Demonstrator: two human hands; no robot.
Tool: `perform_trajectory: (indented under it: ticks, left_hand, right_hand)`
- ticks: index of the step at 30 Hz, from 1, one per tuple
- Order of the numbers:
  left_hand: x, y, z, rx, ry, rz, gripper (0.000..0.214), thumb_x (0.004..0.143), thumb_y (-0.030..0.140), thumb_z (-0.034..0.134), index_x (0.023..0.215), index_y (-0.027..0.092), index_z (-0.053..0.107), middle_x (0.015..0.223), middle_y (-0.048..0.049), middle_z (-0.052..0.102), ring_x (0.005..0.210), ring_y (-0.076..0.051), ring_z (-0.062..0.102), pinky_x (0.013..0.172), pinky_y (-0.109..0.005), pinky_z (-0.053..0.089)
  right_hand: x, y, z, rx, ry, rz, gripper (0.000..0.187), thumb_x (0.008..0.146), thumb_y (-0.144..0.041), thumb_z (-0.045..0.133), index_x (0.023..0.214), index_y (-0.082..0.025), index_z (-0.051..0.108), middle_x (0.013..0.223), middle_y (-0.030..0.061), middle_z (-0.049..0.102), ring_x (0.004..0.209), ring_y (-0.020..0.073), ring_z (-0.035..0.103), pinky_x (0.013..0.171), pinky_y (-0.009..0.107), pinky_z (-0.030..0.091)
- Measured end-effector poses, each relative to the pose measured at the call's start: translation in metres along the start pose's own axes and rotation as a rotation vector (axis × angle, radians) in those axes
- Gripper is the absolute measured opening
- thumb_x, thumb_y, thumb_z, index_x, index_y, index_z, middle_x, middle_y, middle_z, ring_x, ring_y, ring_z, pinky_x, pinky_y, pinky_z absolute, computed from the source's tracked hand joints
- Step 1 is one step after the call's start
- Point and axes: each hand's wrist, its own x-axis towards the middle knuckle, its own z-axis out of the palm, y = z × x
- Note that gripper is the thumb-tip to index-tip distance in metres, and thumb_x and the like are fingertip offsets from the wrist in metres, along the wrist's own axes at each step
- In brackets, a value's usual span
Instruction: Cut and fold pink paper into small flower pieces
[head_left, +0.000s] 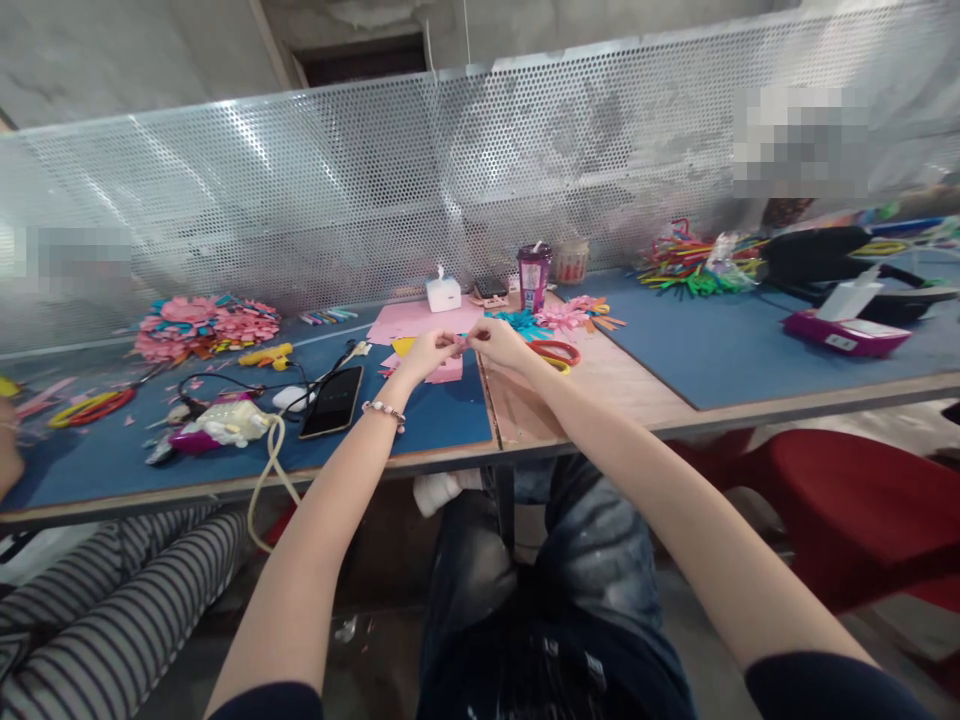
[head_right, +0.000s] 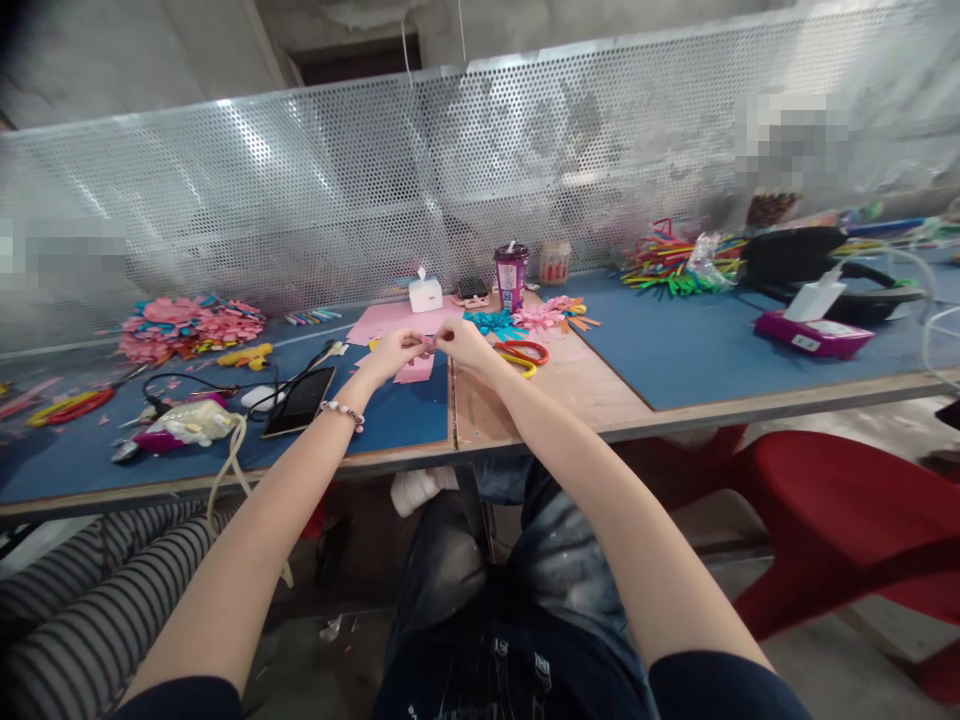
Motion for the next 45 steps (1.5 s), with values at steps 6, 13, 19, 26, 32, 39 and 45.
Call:
perform_trajectory:
  ticks: [6,13,19,26,32,39,45]
  left_hand:
    - [0.003,-0.005,0.001,-0.146,0.024,-0.020,0.025,0.078,0.032,0.065,0.095,0.015,0.059,0.089,-0.0090,0.070,0.077,-0.016,0.066,0.057,-0.022,0.045]
    - [0.004,-0.007,0.001,-0.249,0.051,-0.003,0.028,0.074,0.032,0.070,0.092,0.014,0.057,0.088,-0.0075,0.067,0.078,-0.015,0.065,0.062,-0.025,0.050]
    - [0.003,-0.006,0.002,-0.236,0.075,0.000,0.027,0.073,0.031,0.070,0.089,0.013,0.058,0.085,-0.0061,0.065,0.074,-0.014,0.062,0.063,-0.025,0.049]
    - [0.003,-0.002,0.003,-0.190,0.107,0.029,0.024,0.074,0.033,0.069,0.084,0.013,0.060,0.079,-0.0044,0.064,0.069,-0.013,0.059,0.062,-0.025,0.047]
    - [0.001,0.001,0.004,-0.195,0.094,0.033,0.025,0.072,0.034,0.071,0.082,0.013,0.060,0.078,-0.0036,0.063,0.069,-0.012,0.059,0.062,-0.025,0.047]
    - [0.003,-0.003,0.004,-0.226,0.100,0.002,0.027,0.068,0.032,0.074,0.082,0.014,0.061,0.078,-0.0038,0.064,0.070,-0.014,0.060,0.063,-0.026,0.047]
    - [0.000,0.000,0.004,-0.189,0.089,0.012,0.020,0.073,0.029,0.069,0.082,0.013,0.061,0.078,-0.0045,0.064,0.070,-0.013,0.060,0.063,-0.026,0.048]
  right_hand:
    - [0.000,-0.004,0.000,0.163,0.015,0.037,0.016,0.074,-0.018,0.056,0.073,-0.011,0.071,0.070,0.0035,0.067,0.066,0.0136,0.059,0.064,0.024,0.043]
    - [-0.002,-0.011,-0.001,0.234,-0.030,0.084,0.021,0.075,-0.023,0.056,0.072,-0.011,0.072,0.067,0.0032,0.067,0.063,0.0127,0.057,0.060,0.023,0.042]
    - [-0.002,-0.008,0.003,0.191,-0.035,0.055,0.020,0.078,-0.021,0.055,0.080,-0.011,0.073,0.076,0.0053,0.069,0.069,0.0141,0.059,0.066,0.025,0.044]
    - [-0.002,-0.015,0.007,0.069,0.143,-0.016,0.008,0.075,-0.016,0.058,0.077,-0.015,0.066,0.075,0.0021,0.066,0.065,0.0122,0.053,0.063,0.024,0.042]
    - [-0.001,-0.015,0.005,0.116,0.115,0.008,0.011,0.077,-0.017,0.057,0.079,-0.014,0.067,0.078,0.0036,0.067,0.068,0.0129,0.054,0.065,0.025,0.042]
    - [0.000,-0.006,0.009,0.148,0.085,0.016,0.011,0.076,-0.018,0.057,0.078,-0.014,0.067,0.077,0.0032,0.068,0.069,0.0137,0.056,0.066,0.026,0.043]
    - [-0.001,-0.007,0.011,0.150,0.099,0.033,0.007,0.074,-0.018,0.059,0.077,-0.015,0.065,0.076,0.0018,0.066,0.066,0.0126,0.054,0.064,0.025,0.042]
